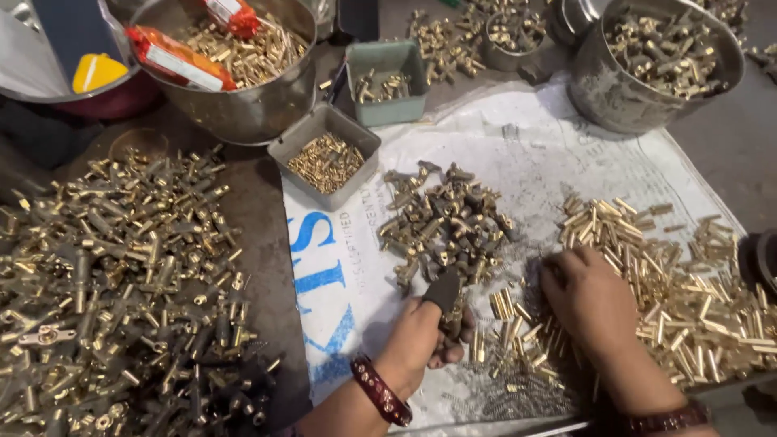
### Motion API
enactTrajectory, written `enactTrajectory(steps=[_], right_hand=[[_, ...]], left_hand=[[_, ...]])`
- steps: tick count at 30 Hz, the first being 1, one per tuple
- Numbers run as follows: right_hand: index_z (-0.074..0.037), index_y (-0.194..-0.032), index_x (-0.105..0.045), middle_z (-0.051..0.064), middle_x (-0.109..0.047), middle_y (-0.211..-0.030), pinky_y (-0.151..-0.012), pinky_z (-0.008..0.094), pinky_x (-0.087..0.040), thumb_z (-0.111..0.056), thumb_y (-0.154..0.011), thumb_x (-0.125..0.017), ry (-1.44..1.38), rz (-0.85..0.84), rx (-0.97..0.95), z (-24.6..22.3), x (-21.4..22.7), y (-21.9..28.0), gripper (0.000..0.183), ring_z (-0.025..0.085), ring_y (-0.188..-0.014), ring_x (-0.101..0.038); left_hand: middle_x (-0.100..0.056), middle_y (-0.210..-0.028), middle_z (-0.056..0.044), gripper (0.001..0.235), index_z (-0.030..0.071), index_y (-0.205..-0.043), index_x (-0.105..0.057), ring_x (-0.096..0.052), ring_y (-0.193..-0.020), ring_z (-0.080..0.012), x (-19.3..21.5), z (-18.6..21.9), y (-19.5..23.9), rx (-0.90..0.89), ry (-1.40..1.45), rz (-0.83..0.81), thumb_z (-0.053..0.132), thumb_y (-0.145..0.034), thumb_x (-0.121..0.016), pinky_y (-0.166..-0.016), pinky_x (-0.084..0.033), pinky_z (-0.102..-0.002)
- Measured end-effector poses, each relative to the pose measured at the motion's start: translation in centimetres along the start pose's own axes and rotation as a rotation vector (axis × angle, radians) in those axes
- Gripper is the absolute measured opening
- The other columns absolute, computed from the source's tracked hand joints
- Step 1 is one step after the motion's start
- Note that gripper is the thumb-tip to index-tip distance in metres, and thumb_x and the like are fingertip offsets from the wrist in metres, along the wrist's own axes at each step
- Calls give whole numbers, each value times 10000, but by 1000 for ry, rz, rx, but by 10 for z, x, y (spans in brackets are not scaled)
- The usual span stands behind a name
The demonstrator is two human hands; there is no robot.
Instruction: The person sits at a workbench covered with piles of small brass fittings and cleans them one at a time, rubbing each part with a dark abrasive pad held in the left hand while picking parts with the right hand, then placing cleaned parts into a pile on the cloth. The person occasionally sweeps parts aside and continues cleaning more fittings.
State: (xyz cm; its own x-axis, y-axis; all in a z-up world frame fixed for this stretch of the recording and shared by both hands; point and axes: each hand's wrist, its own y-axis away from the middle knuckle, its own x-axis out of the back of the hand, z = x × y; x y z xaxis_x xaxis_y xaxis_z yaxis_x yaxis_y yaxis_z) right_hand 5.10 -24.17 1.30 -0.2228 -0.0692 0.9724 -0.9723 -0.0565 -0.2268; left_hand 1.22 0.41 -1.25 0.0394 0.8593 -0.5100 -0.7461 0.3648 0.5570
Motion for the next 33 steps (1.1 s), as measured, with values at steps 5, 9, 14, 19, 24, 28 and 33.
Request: enactTrajectory(steps=[5,9,14,19,24,28,33], right_hand=[[-128,-1076,-760,73,-767,-1066,-728,348,-593,-257,-904,-750,-229,-29,-174,-5,13,5,215,225,-875,-764],[-94,-1012,-737,63,-793,-944,-724,314,-632,-180,-874,-727,-610,-146,-112,-44,39,43,163,187,-807,-803],[-47,-942,-679,55,-722,-935,-651,300,-610,-129,-799,-766,-665,39,375,-73,41,57,186,214,-743,-756],[-72,-929,-693,55,-720,-923,-576,342,-596,-146,-763,-797,-512,74,360,-76,45,57,210,257,-681,-733],[-86,-931,-705,50,-712,-886,-541,350,-576,-159,-734,-814,-458,19,388,-76,53,57,237,261,-642,-715],[-90,-933,-690,43,-697,-864,-554,353,-574,-175,-743,-810,-405,3,415,-78,56,59,240,257,-673,-715],[-90,-945,-691,39,-702,-879,-552,356,-572,-178,-764,-791,-416,13,387,-73,53,64,225,261,-681,-716]], left_hand=[[-673,-753,2,313,50,-904,-721,-521,-507,-54,2,-6,-5,-93,-70,-15,304,-1018,-578,-400,-297,-214],[-660,-699,-12,385,49,-868,-705,-524,-493,-66,-1,-10,-6,-73,-5,37,370,-1033,-569,-423,-377,-217],[-580,-606,-5,400,94,-831,-634,-499,-416,-110,0,-20,-9,-33,43,99,431,-1032,-555,-365,-365,-262],[-557,-603,-18,346,48,-895,-598,-518,-410,-136,0,-28,-7,-105,24,3,362,-1030,-549,-353,-344,-274],[-560,-678,-48,228,37,-1062,-533,-535,-441,-151,4,-38,-14,-16,-66,42,257,-1018,-492,-365,-357,-287],[-609,-743,-52,214,40,-1093,-535,-571,-490,-177,3,-40,-17,-7,-92,43,213,-987,-468,-381,-385,-300],[-641,-783,-32,282,21,-1071,-633,-601,-587,-138,-4,-30,-4,-89,-85,-75,264,-1026,-497,-408,-428,-288]])
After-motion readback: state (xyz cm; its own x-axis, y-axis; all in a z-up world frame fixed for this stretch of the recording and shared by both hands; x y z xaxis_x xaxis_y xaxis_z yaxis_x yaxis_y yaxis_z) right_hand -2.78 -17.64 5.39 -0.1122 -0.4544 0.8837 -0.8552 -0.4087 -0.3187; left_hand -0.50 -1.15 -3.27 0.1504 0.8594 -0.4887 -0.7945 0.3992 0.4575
